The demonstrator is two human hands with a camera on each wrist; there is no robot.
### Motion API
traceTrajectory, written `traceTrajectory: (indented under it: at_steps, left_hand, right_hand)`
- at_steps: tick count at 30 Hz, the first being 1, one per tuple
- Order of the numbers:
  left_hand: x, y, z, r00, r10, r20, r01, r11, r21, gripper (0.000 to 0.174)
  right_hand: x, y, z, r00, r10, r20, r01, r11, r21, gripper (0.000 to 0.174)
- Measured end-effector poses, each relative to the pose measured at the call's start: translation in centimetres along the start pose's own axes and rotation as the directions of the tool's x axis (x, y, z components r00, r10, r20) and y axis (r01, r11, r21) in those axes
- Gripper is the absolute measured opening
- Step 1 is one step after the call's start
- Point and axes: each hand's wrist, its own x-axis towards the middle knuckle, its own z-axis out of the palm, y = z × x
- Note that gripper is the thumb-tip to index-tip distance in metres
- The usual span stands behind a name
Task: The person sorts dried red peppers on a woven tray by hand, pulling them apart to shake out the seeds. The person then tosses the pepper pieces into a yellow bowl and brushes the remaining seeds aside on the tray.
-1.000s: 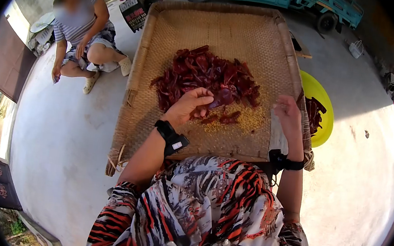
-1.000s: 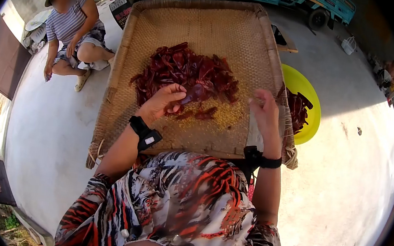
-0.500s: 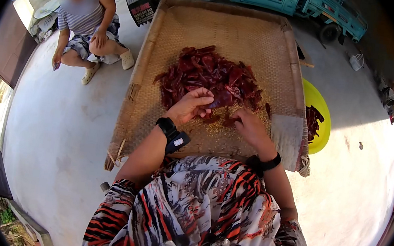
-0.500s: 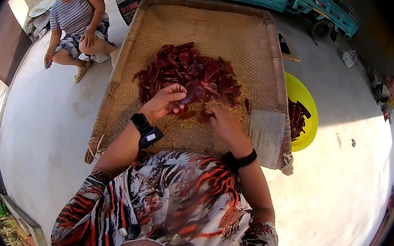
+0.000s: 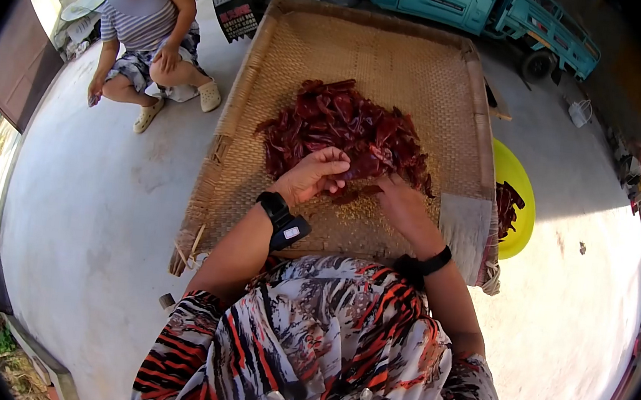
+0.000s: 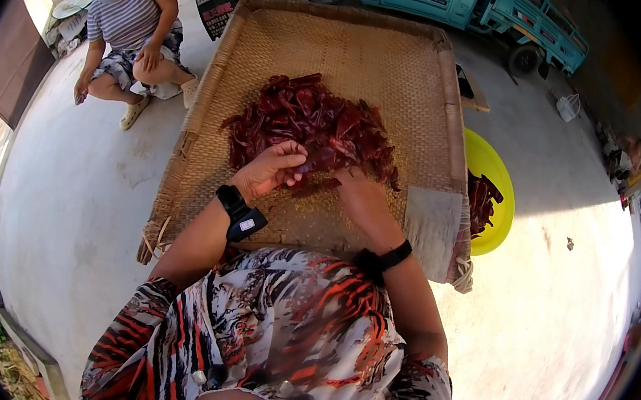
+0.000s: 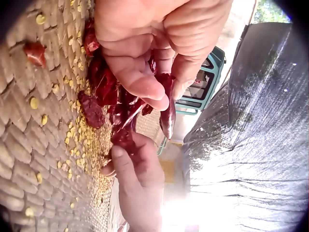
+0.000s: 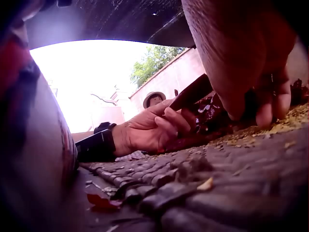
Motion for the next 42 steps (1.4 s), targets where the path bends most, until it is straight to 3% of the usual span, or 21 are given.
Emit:
traceTrajectory:
  at_steps: [3, 7, 9, 11, 12, 15, 17, 18, 20, 22, 25, 28, 31, 34, 37, 39, 41, 42]
  left_hand:
    - [0.1, -0.2, 0.0, 1.000, 0.003, -0.002, -0.003, 1.000, 0.006, 0.019]
    - [-0.1, 0.0, 0.4, 0.999, 0.004, -0.041, -0.002, 0.999, 0.039, 0.020]
    - [0.0, 0.0, 0.3, 1.000, 0.000, -0.025, 0.001, 0.999, 0.042, 0.020]
    - [-0.1, -0.1, 0.2, 1.000, -0.008, -0.014, 0.009, 0.999, 0.043, 0.021]
    - [-0.2, 0.0, 0.2, 1.000, -0.014, -0.011, 0.015, 0.999, 0.043, 0.020]
    - [-0.2, 0.0, 0.3, 1.000, -0.011, -0.012, 0.011, 0.999, 0.037, 0.020]
    - [-0.3, 0.1, 0.3, 1.000, -0.009, -0.007, 0.009, 1.000, 0.030, 0.020]
    - [-0.1, -0.1, 0.1, 1.000, -0.003, -0.006, 0.003, 0.999, 0.038, 0.020]
    - [-0.1, -0.1, 0.1, 1.000, -0.007, -0.008, 0.007, 0.999, 0.049, 0.020]
    - [-0.1, -0.1, 0.1, 1.000, -0.002, -0.007, 0.002, 0.999, 0.043, 0.021]
    - [-0.1, -0.1, 0.2, 1.000, -0.008, 0.003, 0.008, 0.998, 0.059, 0.022]
    - [-0.5, 0.2, 0.8, 1.000, -0.008, -0.008, 0.009, 0.997, 0.080, 0.022]
    - [-0.3, 0.1, 0.6, 0.999, -0.002, 0.035, -0.001, 0.996, 0.086, 0.022]
    - [-0.4, 0.1, 0.4, 0.997, -0.033, 0.064, 0.027, 0.995, 0.096, 0.023]
    - [-0.2, -0.1, 0.0, 0.998, -0.032, 0.063, 0.025, 0.995, 0.097, 0.023]
    - [-0.1, -0.4, 0.2, 0.999, -0.008, 0.038, 0.004, 0.994, 0.108, 0.021]
    - [0.0, -0.5, 0.0, 0.999, -0.019, 0.047, 0.012, 0.992, 0.126, 0.021]
    - [0.1, -0.5, -0.1, 0.998, -0.022, 0.055, 0.014, 0.991, 0.136, 0.021]
  right_hand:
    - [-0.6, 0.2, -3.4, 0.991, 0.126, -0.034, -0.125, 0.992, 0.026, 0.025]
    - [-1.8, 6.4, -8.1, 0.938, 0.198, -0.286, -0.190, 0.980, 0.056, 0.022]
    - [-2.2, 9.9, -11.3, 0.846, 0.464, -0.263, -0.385, 0.872, 0.301, 0.022]
    - [-2.8, 12.9, -13.5, 0.718, 0.556, -0.419, -0.487, 0.831, 0.268, 0.027]
    - [-3.6, 15.8, -13.3, 0.685, 0.386, -0.618, -0.523, 0.851, -0.049, 0.035]
    - [-4.3, 16.3, -13.2, 0.553, 0.505, -0.662, -0.685, 0.728, -0.017, 0.041]
    - [-4.1, 15.0, -11.8, 0.685, 0.568, -0.457, -0.608, 0.790, 0.070, 0.035]
    - [-3.9, 14.1, -10.3, 0.766, 0.584, -0.270, -0.561, 0.812, 0.163, 0.032]
    - [-4.1, 12.7, -5.3, 0.879, 0.460, -0.124, -0.414, 0.866, 0.281, 0.031]
    - [-3.7, 7.0, -4.9, 0.908, 0.417, -0.036, -0.400, 0.890, 0.218, 0.031]
    - [-3.1, 6.3, -2.6, 0.892, 0.451, 0.003, -0.450, 0.890, 0.070, 0.031]
    - [-3.1, 6.9, -1.6, 0.874, 0.485, -0.029, -0.473, 0.864, 0.170, 0.034]
    - [-3.1, 7.1, -1.2, 0.876, 0.474, -0.088, -0.458, 0.875, 0.155, 0.035]
    - [-3.2, 7.5, -1.7, 0.894, 0.443, -0.061, -0.417, 0.876, 0.243, 0.034]
    - [-3.3, 9.6, -3.4, 0.867, 0.490, -0.094, -0.393, 0.787, 0.476, 0.031]
    - [-3.4, 9.9, -6.9, 0.784, 0.607, -0.129, -0.342, 0.596, 0.727, 0.032]
    - [-3.4, 10.0, -8.6, 0.522, 0.794, -0.312, -0.132, 0.437, 0.890, 0.030]
    - [-3.8, 11.1, -8.5, 0.511, 0.792, -0.334, -0.107, 0.444, 0.890, 0.030]
